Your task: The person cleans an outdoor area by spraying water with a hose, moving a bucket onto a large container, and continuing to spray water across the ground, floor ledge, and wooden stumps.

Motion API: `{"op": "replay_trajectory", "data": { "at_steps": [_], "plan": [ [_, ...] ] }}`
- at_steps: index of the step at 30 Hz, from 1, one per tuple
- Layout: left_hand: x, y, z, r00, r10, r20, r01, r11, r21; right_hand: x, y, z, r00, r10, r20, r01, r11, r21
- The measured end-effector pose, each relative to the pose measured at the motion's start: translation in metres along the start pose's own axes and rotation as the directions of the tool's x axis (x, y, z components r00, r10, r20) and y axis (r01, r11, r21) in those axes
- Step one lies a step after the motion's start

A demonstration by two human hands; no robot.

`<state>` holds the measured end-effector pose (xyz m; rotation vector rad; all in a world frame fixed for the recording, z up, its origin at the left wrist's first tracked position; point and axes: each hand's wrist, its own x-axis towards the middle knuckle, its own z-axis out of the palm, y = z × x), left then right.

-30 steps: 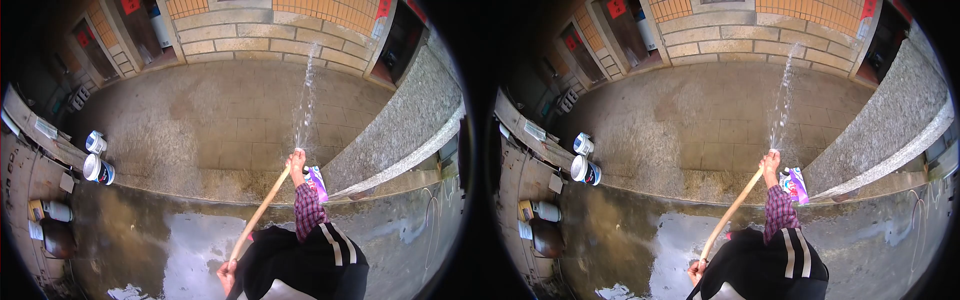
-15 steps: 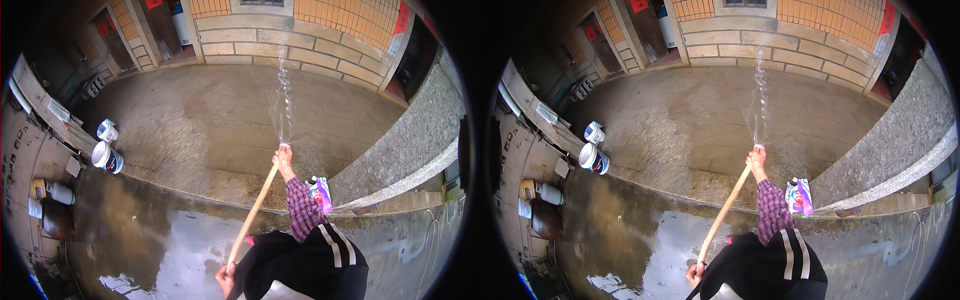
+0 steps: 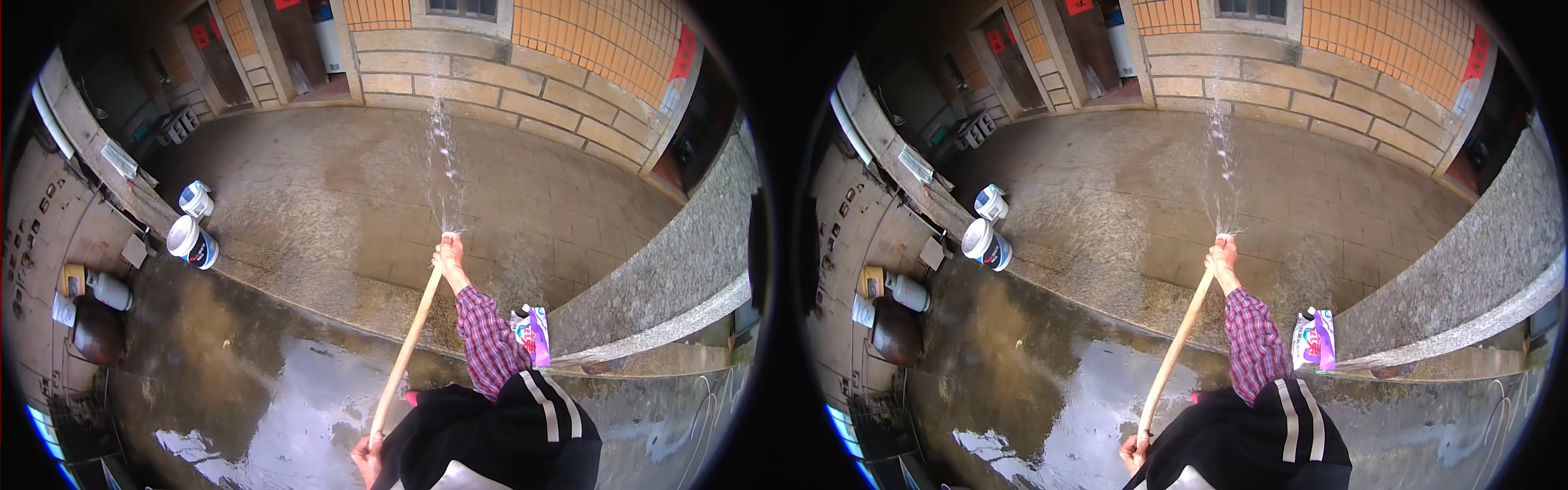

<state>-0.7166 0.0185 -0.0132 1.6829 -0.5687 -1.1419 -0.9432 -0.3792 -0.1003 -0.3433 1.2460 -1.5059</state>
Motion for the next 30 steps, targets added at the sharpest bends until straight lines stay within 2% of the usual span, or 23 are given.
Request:
{"op": "replay_trajectory", "data": {
  "at_steps": [5, 8, 10, 11, 13, 14, 16, 20, 22, 24, 26, 27, 28, 30],
  "plan": [
    [0.004, -0.016, -0.005, 0.999, 0.031, -0.025, -0.031, 1.000, -0.002, 0.005, 0.005, 0.016, 0.999, -0.011, 0.035, 0.013, 0.998, -0.056],
    [0.004, -0.022, -0.002, 0.998, 0.054, -0.038, -0.054, 0.998, 0.015, 0.006, 0.006, 0.025, 0.998, 0.053, 0.031, -0.050, 0.995, -0.089],
    [-0.003, -0.027, 0.006, 0.967, 0.027, -0.254, -0.067, 0.987, -0.148, 0.011, 0.013, 0.026, 0.997, 0.063, 0.037, -0.058, 0.992, -0.112],
    [0.000, -0.036, -0.004, 0.966, 0.028, -0.256, -0.067, 0.987, -0.146, 0.013, 0.017, 0.026, 0.997, 0.075, 0.037, -0.069, 0.988, -0.136],
    [0.005, -0.043, -0.022, 0.998, -0.037, 0.056, 0.034, 0.998, 0.051, 0.012, 0.019, 0.026, 0.995, 0.093, 0.034, -0.087, 0.987, -0.135],
    [0.003, -0.050, -0.023, 0.998, -0.039, 0.055, 0.036, 0.998, 0.053, 0.012, 0.020, 0.026, 0.994, 0.106, 0.030, -0.101, 0.986, -0.135],
    [-0.006, -0.025, -0.008, 0.994, -0.050, -0.097, 0.041, 0.994, -0.100, 0.011, 0.021, 0.023, 0.993, 0.121, 0.002, -0.120, 0.984, -0.132],
    [-0.003, -0.022, -0.012, 0.997, -0.044, -0.060, 0.041, 0.998, -0.051, 0.004, 0.020, 0.004, 0.987, 0.139, -0.082, -0.145, 0.987, -0.068],
    [0.000, -0.013, -0.007, 0.998, 0.025, -0.061, -0.023, 0.999, 0.045, 0.005, 0.024, -0.015, 0.985, 0.126, -0.114, -0.133, 0.990, -0.053],
    [0.000, -0.018, -0.008, 0.999, 0.013, -0.051, -0.011, 0.999, 0.034, 0.003, 0.025, -0.037, 0.977, 0.123, -0.174, -0.128, 0.992, -0.013],
    [0.000, -0.039, -0.017, 0.999, 0.006, -0.035, -0.005, 1.000, 0.023, -0.001, 0.023, -0.059, 0.968, 0.076, -0.238, -0.089, 0.995, -0.043],
    [0.001, -0.063, -0.027, 0.996, 0.066, -0.058, -0.063, 0.996, 0.064, -0.002, 0.020, -0.070, 0.967, 0.044, -0.252, -0.055, 0.998, -0.038],
    [0.007, -0.069, -0.028, 0.989, 0.130, -0.070, -0.123, 0.987, 0.105, -0.006, 0.016, -0.078, 0.970, 0.036, -0.242, -0.021, 0.998, 0.062],
    [0.028, -0.073, -0.023, 0.990, 0.139, 0.001, -0.139, 0.984, 0.108, -0.013, 0.001, -0.092, 0.965, -0.032, -0.260, 0.056, 0.995, 0.085]
  ]
}}
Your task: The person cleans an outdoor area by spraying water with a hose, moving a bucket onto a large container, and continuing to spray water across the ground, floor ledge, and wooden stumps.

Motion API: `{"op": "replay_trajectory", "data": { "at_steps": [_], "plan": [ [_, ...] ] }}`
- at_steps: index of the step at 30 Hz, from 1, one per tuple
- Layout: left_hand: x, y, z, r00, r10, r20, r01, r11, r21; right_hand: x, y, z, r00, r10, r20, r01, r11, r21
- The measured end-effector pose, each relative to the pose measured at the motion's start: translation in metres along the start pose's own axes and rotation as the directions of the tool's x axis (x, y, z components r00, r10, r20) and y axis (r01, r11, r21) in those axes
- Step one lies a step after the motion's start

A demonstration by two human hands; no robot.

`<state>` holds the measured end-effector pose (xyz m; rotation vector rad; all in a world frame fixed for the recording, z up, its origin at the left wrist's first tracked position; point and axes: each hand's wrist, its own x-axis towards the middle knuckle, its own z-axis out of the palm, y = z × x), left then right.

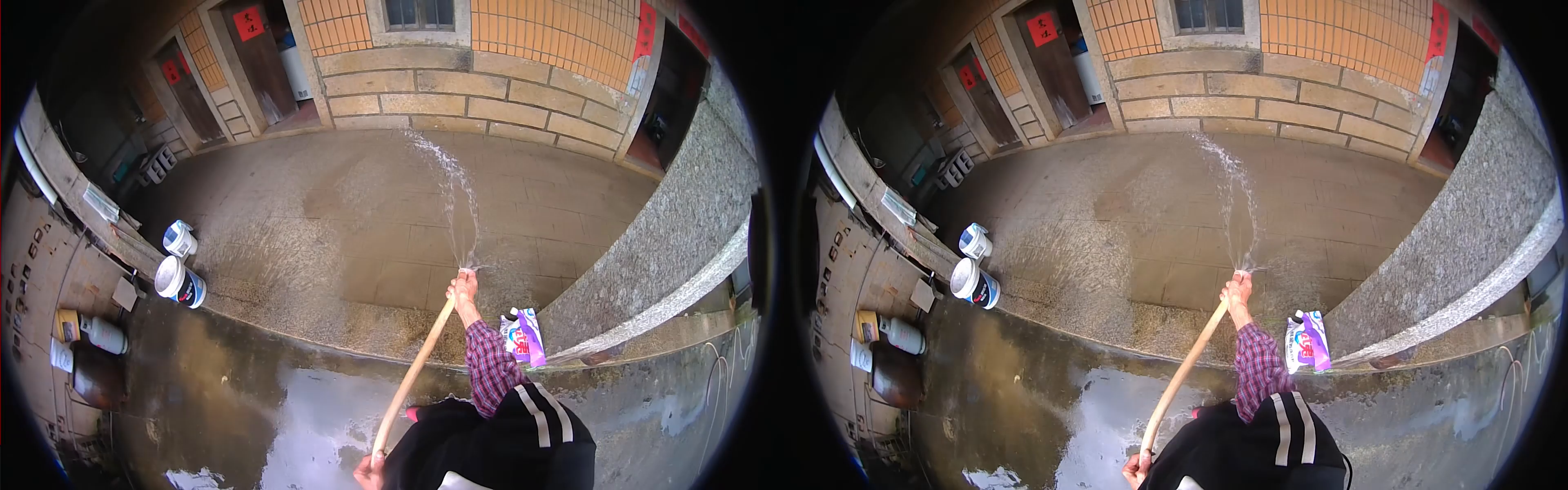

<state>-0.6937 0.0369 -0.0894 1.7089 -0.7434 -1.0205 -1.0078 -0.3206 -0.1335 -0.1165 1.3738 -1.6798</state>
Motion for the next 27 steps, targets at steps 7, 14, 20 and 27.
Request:
{"op": "replay_trajectory", "data": {
  "at_steps": [7, 14, 20, 27],
  "plan": [
    [0.013, 0.006, 0.012, 0.992, -0.023, 0.128, 0.019, 0.999, 0.034, -0.025, -0.072, -0.016, 0.970, -0.244, 0.000, 0.243, 0.966, 0.092],
    [0.013, 0.011, 0.015, 0.981, -0.059, 0.184, 0.049, 0.997, 0.061, -0.034, -0.099, -0.031, 0.942, -0.332, -0.046, 0.335, 0.928, 0.164],
    [0.012, 0.021, 0.018, 0.972, -0.091, 0.215, 0.074, 0.993, 0.087, -0.034, -0.107, -0.043, 0.949, -0.307, -0.078, 0.315, 0.938, 0.144],
    [0.004, 0.030, 0.017, 0.958, -0.153, 0.241, 0.125, 0.984, 0.128, -0.033, -0.109, -0.057, 0.951, -0.289, -0.108, 0.303, 0.941, 0.150]
  ]
}}
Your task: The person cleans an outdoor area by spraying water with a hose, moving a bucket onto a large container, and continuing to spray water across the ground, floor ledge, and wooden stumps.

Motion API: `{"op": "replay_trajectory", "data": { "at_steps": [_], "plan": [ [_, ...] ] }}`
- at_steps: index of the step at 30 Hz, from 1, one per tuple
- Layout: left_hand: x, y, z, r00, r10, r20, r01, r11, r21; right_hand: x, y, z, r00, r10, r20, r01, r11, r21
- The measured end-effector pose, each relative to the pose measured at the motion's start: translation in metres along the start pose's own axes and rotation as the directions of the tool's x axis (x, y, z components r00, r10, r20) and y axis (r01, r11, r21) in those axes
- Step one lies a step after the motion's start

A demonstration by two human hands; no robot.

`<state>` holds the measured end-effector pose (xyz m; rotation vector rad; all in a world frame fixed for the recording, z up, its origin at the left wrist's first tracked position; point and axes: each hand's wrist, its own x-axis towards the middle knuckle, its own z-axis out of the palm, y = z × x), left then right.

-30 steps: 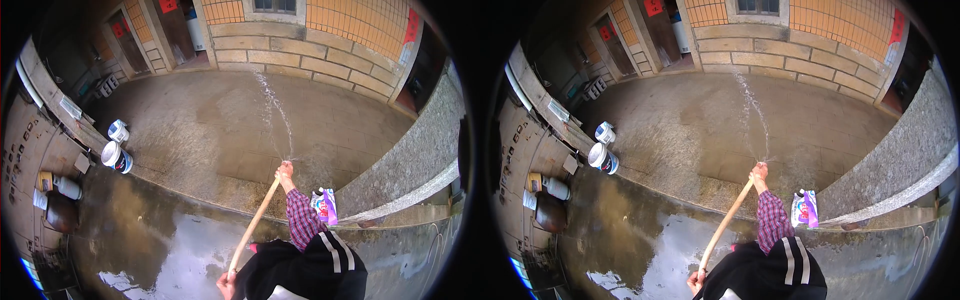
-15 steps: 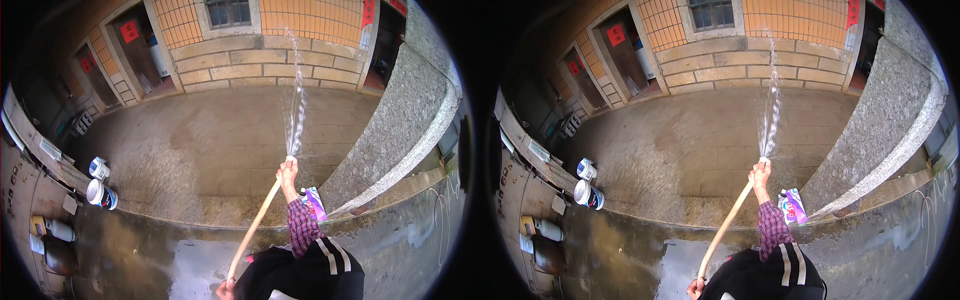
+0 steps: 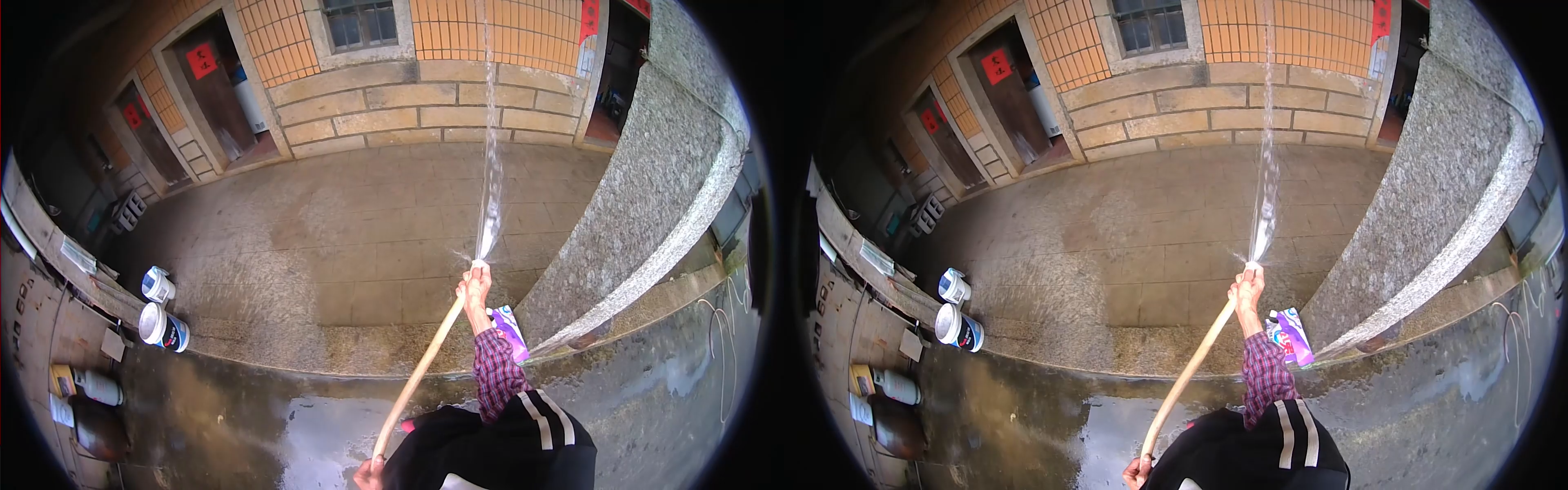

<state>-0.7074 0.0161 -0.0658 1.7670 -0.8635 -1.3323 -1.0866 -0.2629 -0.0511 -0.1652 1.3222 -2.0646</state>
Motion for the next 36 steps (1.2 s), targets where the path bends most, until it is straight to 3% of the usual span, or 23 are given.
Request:
{"op": "replay_trajectory", "data": {
  "at_steps": [8, 10, 22, 30, 36],
  "plan": [
    [-0.014, 0.007, 0.000, 0.997, -0.073, 0.006, 0.073, 0.997, 0.038, 0.002, 0.010, -0.012, 0.999, 0.046, 0.009, -0.046, 0.999, 0.024],
    [-0.014, 0.005, -0.003, 0.997, -0.050, 0.061, 0.051, 0.999, -0.007, 0.002, 0.014, -0.015, 0.999, 0.050, 0.015, -0.050, 0.998, 0.034],
    [0.014, 0.011, 0.015, 0.998, 0.044, 0.053, -0.043, 0.999, -0.019, 0.010, 0.043, -0.039, 0.993, 0.106, -0.055, -0.106, 0.994, -0.008],
    [0.021, 0.025, 0.016, 0.995, 0.086, 0.052, -0.086, 0.996, -0.006, 0.001, 0.023, -0.028, 0.999, 0.025, -0.039, -0.023, 0.999, 0.047],
    [0.010, 0.031, 0.018, 0.995, 0.086, 0.043, -0.086, 0.996, 0.015, 0.011, 0.045, -0.052, 0.990, 0.096, -0.104, -0.096, 0.995, 0.008]
  ]
}}
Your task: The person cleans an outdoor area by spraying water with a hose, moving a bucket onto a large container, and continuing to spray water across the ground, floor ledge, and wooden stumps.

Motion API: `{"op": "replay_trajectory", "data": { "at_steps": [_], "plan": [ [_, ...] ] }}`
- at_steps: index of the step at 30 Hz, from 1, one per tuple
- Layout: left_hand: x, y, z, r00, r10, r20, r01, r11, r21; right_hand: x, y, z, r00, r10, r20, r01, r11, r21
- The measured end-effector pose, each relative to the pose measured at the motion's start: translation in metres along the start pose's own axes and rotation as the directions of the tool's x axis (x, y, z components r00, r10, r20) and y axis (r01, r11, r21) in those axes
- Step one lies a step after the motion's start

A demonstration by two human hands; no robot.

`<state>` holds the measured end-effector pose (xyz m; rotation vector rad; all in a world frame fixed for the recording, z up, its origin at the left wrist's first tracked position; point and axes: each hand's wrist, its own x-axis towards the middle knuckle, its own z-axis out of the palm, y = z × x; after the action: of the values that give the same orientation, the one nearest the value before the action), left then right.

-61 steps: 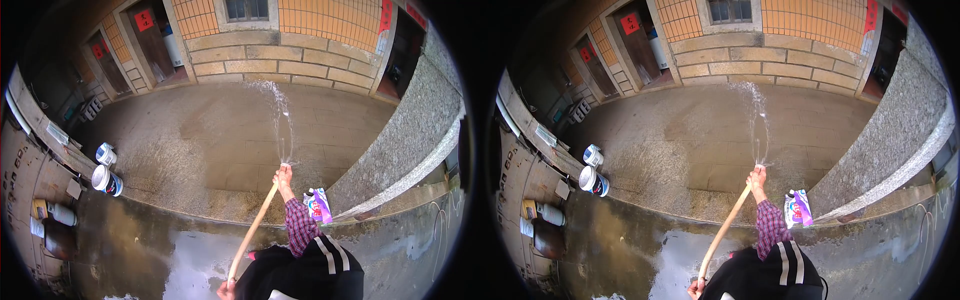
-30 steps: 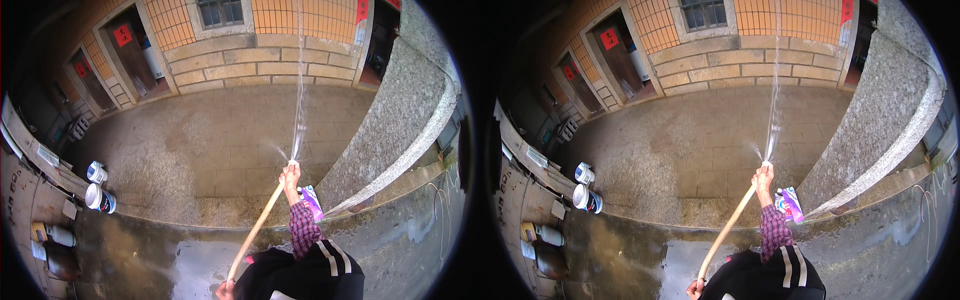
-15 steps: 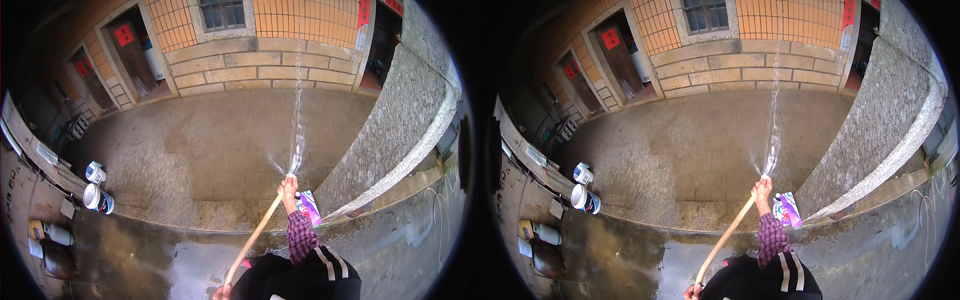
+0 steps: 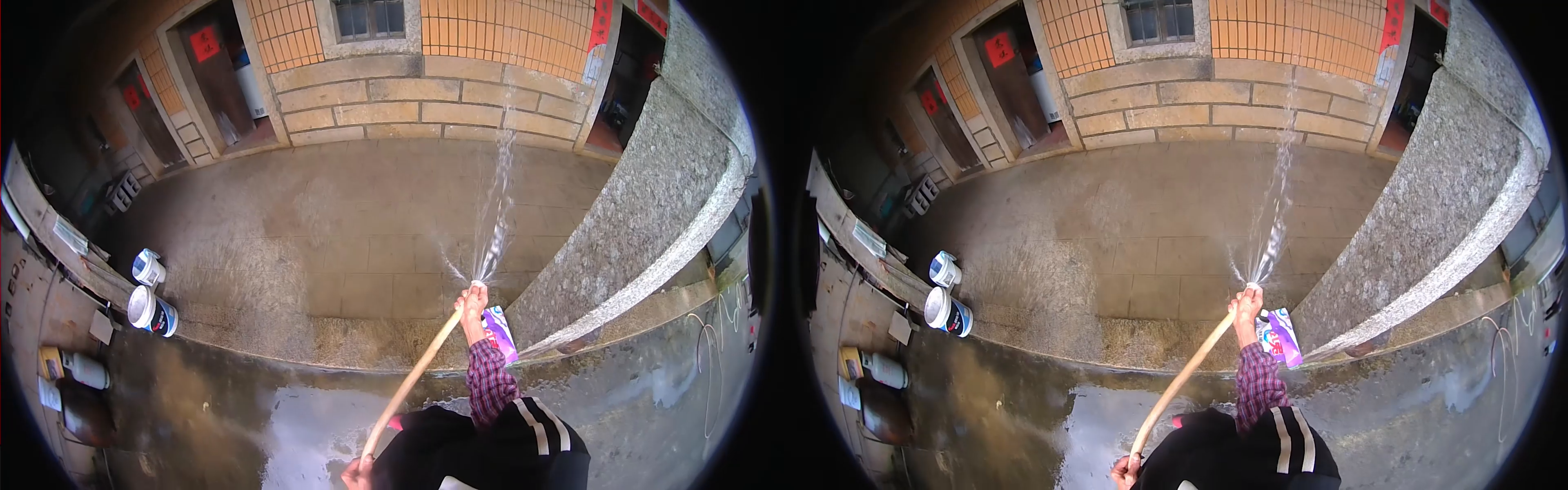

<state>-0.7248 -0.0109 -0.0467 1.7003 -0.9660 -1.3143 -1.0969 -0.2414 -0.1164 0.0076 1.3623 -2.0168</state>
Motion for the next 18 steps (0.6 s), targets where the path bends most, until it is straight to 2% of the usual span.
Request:
{"op": "replay_trajectory", "data": {
  "at_steps": [4, 5, 6, 8, 10, 12, 13, 14, 16, 17, 18],
  "plan": [
    [-0.029, 0.006, -0.003, 0.996, -0.033, -0.079, 0.034, 0.999, 0.010, 0.004, 0.016, -0.016, 0.995, 0.093, -0.038, -0.093, 0.996, -0.003],
    [-0.032, 0.004, -0.001, 0.996, -0.009, -0.091, 0.006, 1.000, -0.030, 0.010, 0.025, -0.022, 0.992, 0.128, -0.004, -0.128, 0.991, 0.036],
    [-0.035, 0.002, -0.004, 0.990, -0.111, -0.091, 0.105, 0.992, -0.076, 0.014, 0.035, -0.025, 0.989, 0.149, 0.007, -0.149, 0.989, 0.021],
    [-0.038, 0.013, 0.000, 0.992, -0.085, -0.097, 0.074, 0.991, -0.113, 0.018, 0.052, -0.029, 0.982, 0.187, -0.017, -0.188, 0.978, -0.086],
    [-0.041, 0.015, 0.000, 0.990, -0.075, -0.121, 0.060, 0.991, -0.123, 0.020, 0.068, -0.026, 0.974, 0.227, -0.014, -0.227, 0.968, -0.103],
    [-0.044, 0.018, 0.000, 0.988, -0.059, -0.140, 0.040, 0.990, -0.133, 0.020, 0.087, -0.018, 0.954, 0.291, -0.077, -0.301, 0.937, -0.177],
    [-0.046, 0.020, -0.002, 0.986, -0.069, -0.150, 0.050, 0.990, -0.131, 0.019, 0.098, -0.013, 0.952, 0.296, -0.080, -0.305, 0.943, -0.135],
    [-0.048, 0.022, -0.003, 0.983, -0.078, -0.165, 0.056, 0.990, -0.131, 0.018, 0.106, -0.009, 0.949, 0.307, -0.069, -0.314, 0.939, -0.140],
    [-0.050, 0.026, -0.003, 0.973, -0.110, -0.204, 0.082, 0.987, -0.140, 0.014, 0.120, 0.003, 0.949, 0.309, 0.065, -0.291, 0.936, -0.200],
    [-0.052, 0.026, -0.002, 0.963, -0.142, -0.229, 0.109, 0.983, -0.151, 0.015, 0.123, 0.012, 0.909, 0.415, 0.043, -0.402, 0.899, -0.176],
    [-0.053, 0.024, -0.003, 0.952, -0.145, -0.270, 0.103, 0.981, -0.165, 0.014, 0.125, 0.021, 0.896, 0.438, 0.073, -0.418, 0.887, -0.197]
  ]
}}
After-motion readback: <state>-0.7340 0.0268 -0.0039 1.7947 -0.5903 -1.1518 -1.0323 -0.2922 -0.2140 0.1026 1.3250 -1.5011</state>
